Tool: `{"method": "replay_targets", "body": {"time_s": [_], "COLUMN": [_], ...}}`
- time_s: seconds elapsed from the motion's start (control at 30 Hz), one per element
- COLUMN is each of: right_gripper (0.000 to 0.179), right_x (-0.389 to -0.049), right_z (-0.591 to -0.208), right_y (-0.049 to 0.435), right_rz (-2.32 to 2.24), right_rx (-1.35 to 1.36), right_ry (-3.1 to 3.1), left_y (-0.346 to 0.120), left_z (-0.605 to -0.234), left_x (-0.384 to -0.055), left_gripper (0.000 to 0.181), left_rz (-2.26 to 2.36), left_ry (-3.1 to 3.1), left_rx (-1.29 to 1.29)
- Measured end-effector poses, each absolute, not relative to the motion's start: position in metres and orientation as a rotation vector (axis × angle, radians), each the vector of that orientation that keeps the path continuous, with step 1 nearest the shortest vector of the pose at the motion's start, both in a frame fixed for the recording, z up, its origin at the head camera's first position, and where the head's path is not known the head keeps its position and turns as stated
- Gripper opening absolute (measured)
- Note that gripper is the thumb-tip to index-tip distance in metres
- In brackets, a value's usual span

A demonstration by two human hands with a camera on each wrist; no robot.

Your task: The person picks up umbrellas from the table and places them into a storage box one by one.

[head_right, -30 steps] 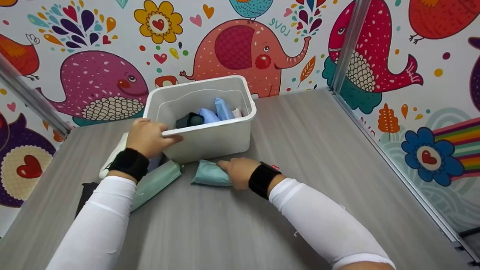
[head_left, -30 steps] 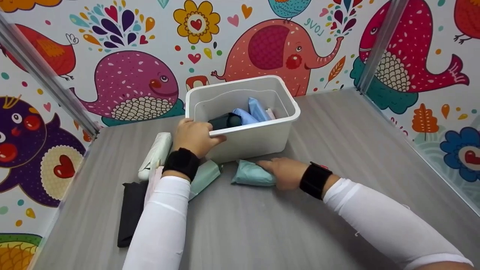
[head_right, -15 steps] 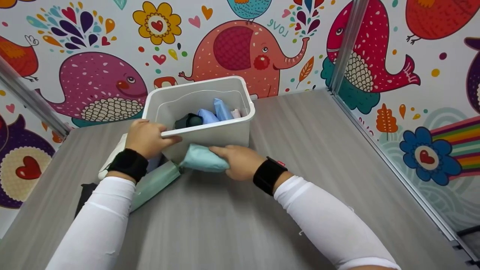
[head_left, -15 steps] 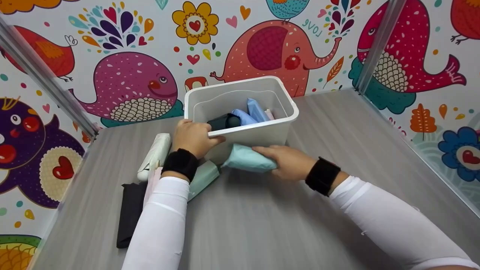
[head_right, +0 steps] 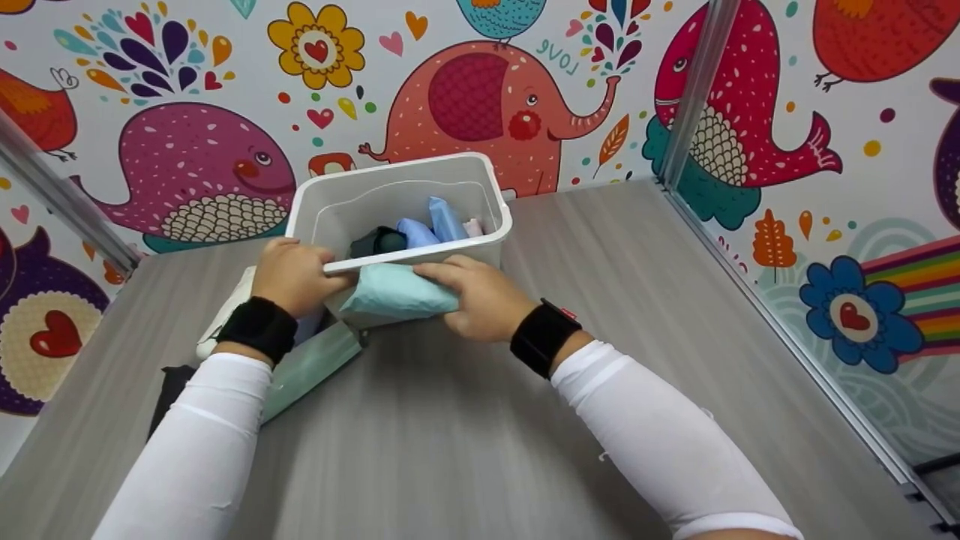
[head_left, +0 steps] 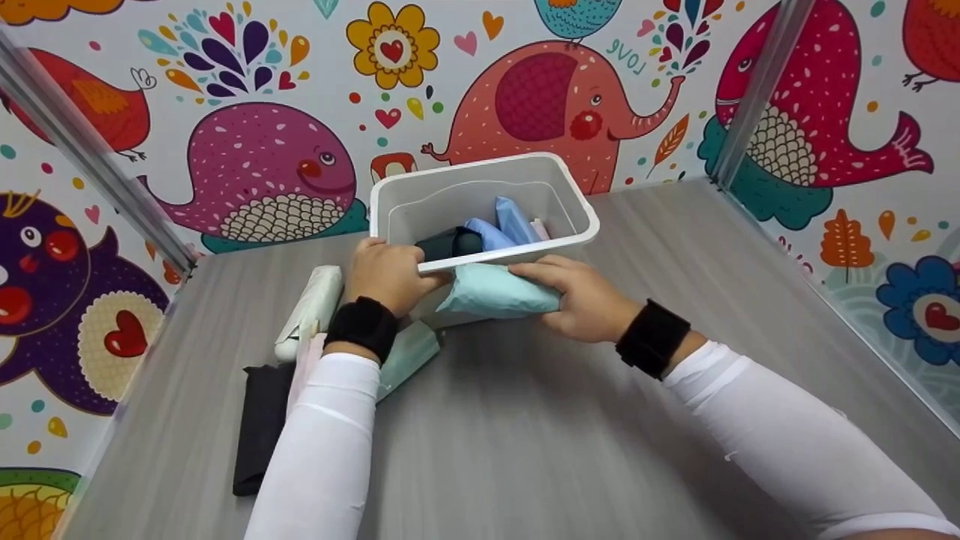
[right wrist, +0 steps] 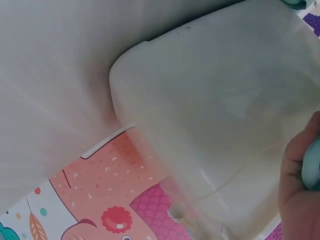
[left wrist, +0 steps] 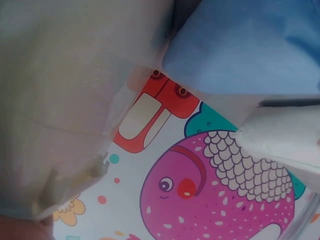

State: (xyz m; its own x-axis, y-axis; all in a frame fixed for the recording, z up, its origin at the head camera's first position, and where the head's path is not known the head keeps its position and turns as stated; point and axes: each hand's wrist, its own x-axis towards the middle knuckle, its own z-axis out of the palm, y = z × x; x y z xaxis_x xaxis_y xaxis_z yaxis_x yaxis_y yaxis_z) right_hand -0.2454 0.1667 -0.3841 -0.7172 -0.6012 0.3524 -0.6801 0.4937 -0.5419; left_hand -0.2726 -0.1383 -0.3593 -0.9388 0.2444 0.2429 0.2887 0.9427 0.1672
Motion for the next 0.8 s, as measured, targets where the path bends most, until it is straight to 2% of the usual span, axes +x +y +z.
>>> {"method": "replay_targets", "body": {"time_s": [0.2, 0.4, 0.8], "right_gripper": [0.065, 0.062, 0.064], "right_x": [-0.248, -0.253, -0.297], "right_z": [-0.376, -0.359, -0.333], "right_y": [0.168, 0.163, 0.151], "right_rz": [1.167, 1.259, 1.392], "right_rx": [1.143, 0.987, 0.658], "right_ry": [-2.479, -2.357, -2.263], "left_y": [-0.139, -0.140, -0.139], "left_z": [-0.358, -0.359, -0.359], "left_x": [-0.272, -0.271, -0.271], "left_gripper": [0.043, 0.049, 0.051], "left_rz": [-0.255, -0.316, -0.329], "left_ry": [-2.867, -2.852, -2.862], "left_rx": [-0.426, -0.416, -0.415]}}
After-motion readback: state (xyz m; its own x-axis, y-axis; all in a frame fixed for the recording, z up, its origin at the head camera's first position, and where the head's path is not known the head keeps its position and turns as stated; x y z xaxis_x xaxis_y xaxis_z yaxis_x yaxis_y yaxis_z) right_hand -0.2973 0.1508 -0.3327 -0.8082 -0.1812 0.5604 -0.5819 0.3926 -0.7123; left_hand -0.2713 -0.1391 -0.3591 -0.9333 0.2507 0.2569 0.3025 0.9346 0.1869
